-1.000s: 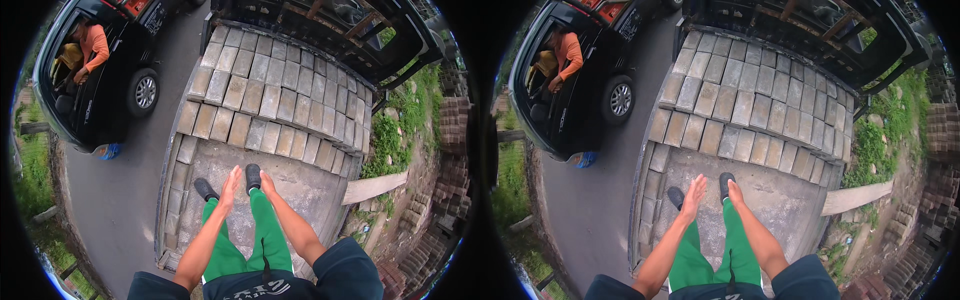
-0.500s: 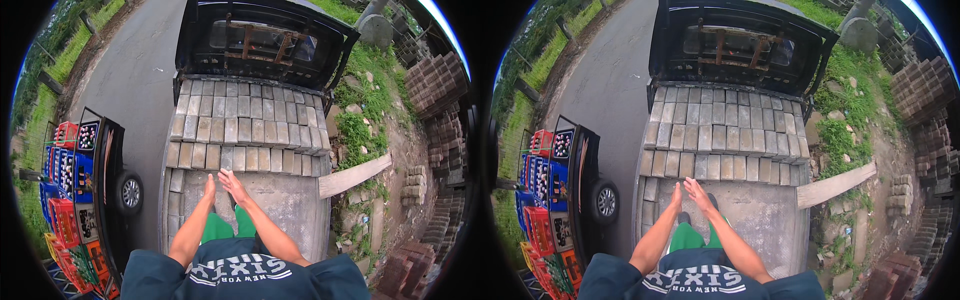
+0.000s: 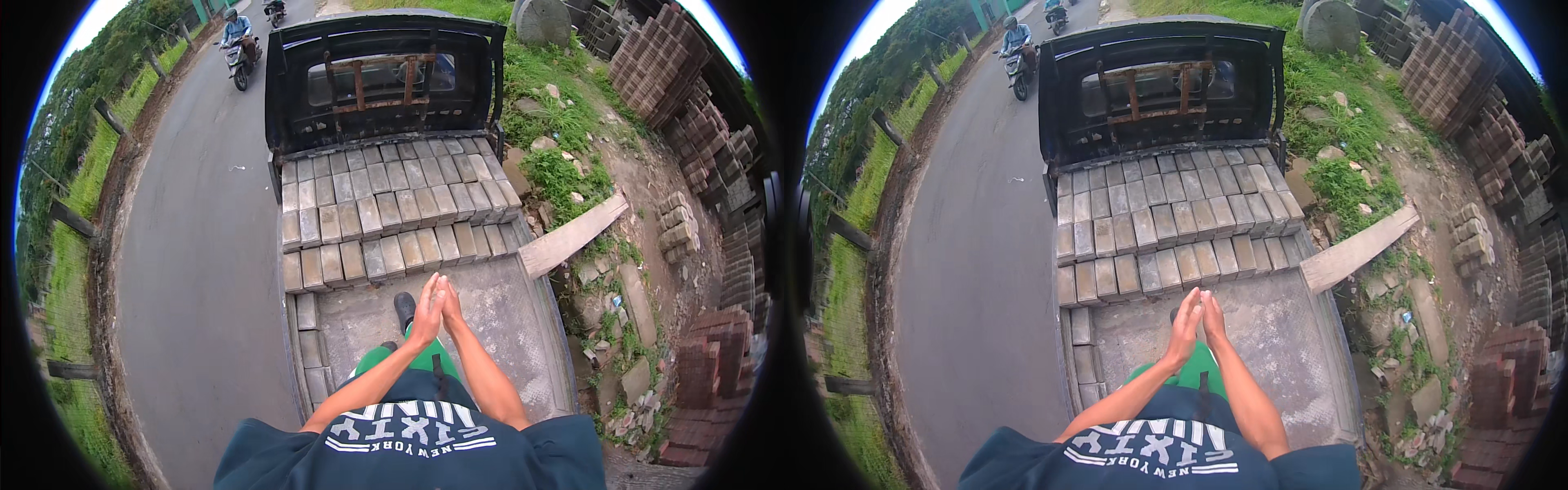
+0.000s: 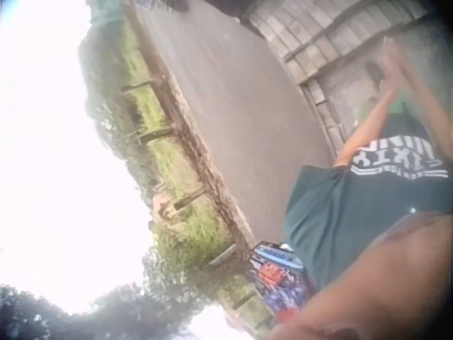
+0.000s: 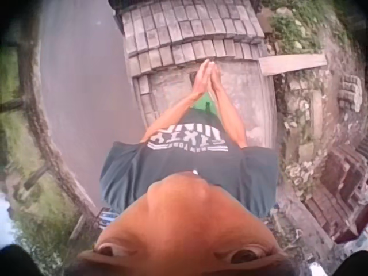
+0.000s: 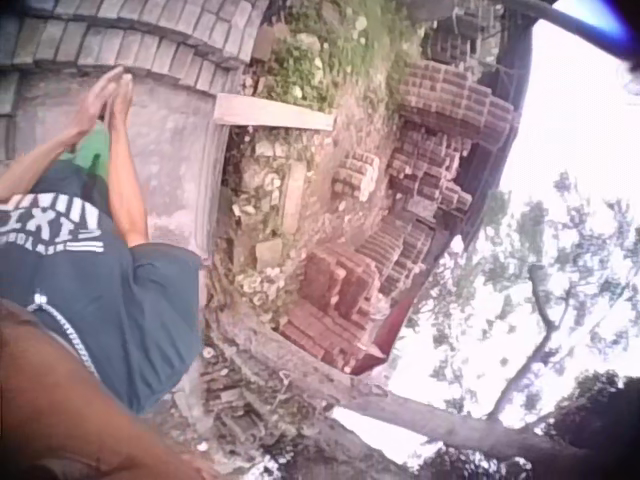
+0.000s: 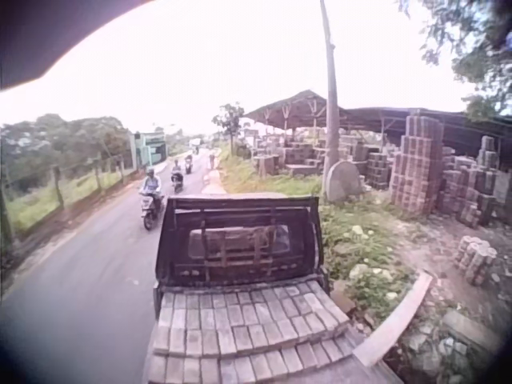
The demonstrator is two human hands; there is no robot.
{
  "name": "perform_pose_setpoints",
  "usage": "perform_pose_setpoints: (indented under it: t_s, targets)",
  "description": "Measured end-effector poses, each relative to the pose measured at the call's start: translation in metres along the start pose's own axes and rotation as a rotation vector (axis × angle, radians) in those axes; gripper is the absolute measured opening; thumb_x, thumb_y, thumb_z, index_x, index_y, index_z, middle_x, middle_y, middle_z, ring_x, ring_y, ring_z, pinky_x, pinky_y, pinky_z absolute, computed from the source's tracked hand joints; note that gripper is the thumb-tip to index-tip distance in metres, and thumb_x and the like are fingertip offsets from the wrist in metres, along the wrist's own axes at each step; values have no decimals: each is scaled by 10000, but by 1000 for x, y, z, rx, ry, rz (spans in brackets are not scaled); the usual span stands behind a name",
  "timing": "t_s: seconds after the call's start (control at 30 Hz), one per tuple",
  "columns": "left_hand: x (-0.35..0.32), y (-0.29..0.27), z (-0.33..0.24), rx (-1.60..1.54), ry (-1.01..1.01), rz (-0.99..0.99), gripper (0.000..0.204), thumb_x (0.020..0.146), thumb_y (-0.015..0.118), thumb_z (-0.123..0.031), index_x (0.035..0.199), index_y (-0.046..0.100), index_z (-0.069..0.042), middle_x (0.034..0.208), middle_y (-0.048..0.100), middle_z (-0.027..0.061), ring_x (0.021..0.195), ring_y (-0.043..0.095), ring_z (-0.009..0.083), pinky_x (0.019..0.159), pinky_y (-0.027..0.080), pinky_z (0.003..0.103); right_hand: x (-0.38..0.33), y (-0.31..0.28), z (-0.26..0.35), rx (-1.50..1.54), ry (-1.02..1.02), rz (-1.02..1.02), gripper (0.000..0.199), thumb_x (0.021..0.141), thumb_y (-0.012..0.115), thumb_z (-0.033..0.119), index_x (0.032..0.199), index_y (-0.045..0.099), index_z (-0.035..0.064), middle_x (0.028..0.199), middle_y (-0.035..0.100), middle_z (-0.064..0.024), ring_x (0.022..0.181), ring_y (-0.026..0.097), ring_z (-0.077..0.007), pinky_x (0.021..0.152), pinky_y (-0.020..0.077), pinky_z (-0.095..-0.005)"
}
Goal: The person loads concrete paving blocks into a truck bed by picking up blocks from ground stacks by hand, carrying them across a wooden plank, and placing them onto the truck bed.
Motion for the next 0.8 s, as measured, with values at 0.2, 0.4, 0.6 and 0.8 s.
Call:
perform_pose_setpoints:
  t_s: [0.2,0.4,0.6,0.8]
  targets:
    - [-73,55,16,557,482,352,656,921,384,-467,1427,287,-61,1479,262,172,1386,204,323,1114,103,482,-149,-8,32,815,118,48,773,916,301,615,1437,210,51,1469,284,-126,1332,318,-276,1089,257,-401]
    - [-83,90,77,634,2,282,683,946,265,-518,1453,207,-63,1523,137,158,1415,99,301,1116,49,484,-213,-55,44,709,-144,-1,857,920,165,635,1433,115,-49,1509,138,-185,1403,139,-252,1136,132,-360]
    - [-117,199,69,-78,-620,435,690,961,259,-501,1455,137,-36,1532,70,137,1416,33,267,1132,33,409,-224,-140,26,558,-243,-334,758,962,215,556,1415,217,-52,1493,205,-177,1394,170,-244,1134,131,-334]
    - [-136,328,50,47,-481,849,707,969,281,-482,1458,74,-15,1540,0,119,1419,-43,235,1140,9,355,-213,-290,-24,481,-248,-662,634,981,287,472,1421,273,15,1476,271,-127,1378,214,-231,1130,145,-330]
Point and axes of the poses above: each hand's wrist, its own x-axis towards the middle knuckle, its own y-axis out of the palm, z = x × y, the point moved 5 cm from there along x, towards the middle knuckle
